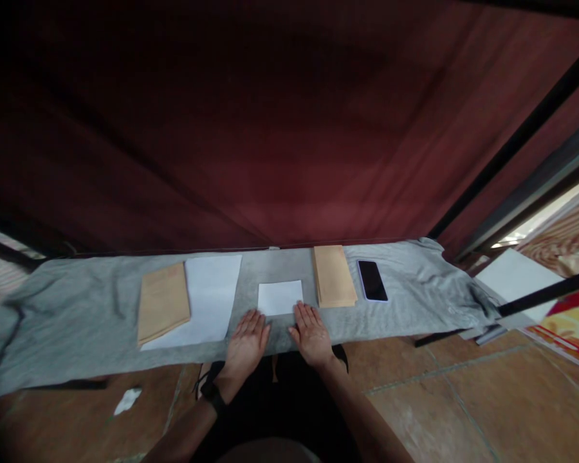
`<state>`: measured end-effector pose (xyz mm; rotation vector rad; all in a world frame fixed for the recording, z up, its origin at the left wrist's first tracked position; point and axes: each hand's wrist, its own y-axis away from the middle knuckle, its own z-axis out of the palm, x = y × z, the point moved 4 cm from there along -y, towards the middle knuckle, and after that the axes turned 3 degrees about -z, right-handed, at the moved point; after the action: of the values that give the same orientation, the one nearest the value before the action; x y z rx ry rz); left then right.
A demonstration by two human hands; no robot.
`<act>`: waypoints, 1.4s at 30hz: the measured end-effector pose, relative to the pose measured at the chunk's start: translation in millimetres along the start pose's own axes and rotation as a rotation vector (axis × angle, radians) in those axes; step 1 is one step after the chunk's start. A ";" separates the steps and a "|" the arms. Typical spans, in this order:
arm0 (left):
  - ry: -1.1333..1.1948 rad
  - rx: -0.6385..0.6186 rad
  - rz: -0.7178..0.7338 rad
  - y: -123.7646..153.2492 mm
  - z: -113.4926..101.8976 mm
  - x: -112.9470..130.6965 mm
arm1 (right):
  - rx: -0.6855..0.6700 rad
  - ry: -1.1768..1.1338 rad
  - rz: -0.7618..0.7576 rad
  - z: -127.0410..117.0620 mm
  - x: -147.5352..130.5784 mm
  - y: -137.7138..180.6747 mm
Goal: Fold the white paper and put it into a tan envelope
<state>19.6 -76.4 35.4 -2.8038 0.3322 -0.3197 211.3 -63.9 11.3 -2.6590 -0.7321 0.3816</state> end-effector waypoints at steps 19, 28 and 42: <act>0.023 -0.087 0.114 -78.4 51.0 18.3 | 0.019 0.027 0.117 -1.7 -4.9 -3.2; -0.058 -0.042 -0.046 -33.0 35.0 -13.7 | 0.038 0.011 0.145 0.8 -4.6 0.4; -0.054 -0.142 -0.086 -26.1 29.5 -10.0 | -0.058 0.036 0.136 23.2 -17.5 -54.8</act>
<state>22.6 -41.7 14.4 -2.9655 0.2310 -0.2477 164.8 -23.1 15.4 -2.7714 -0.5610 0.3519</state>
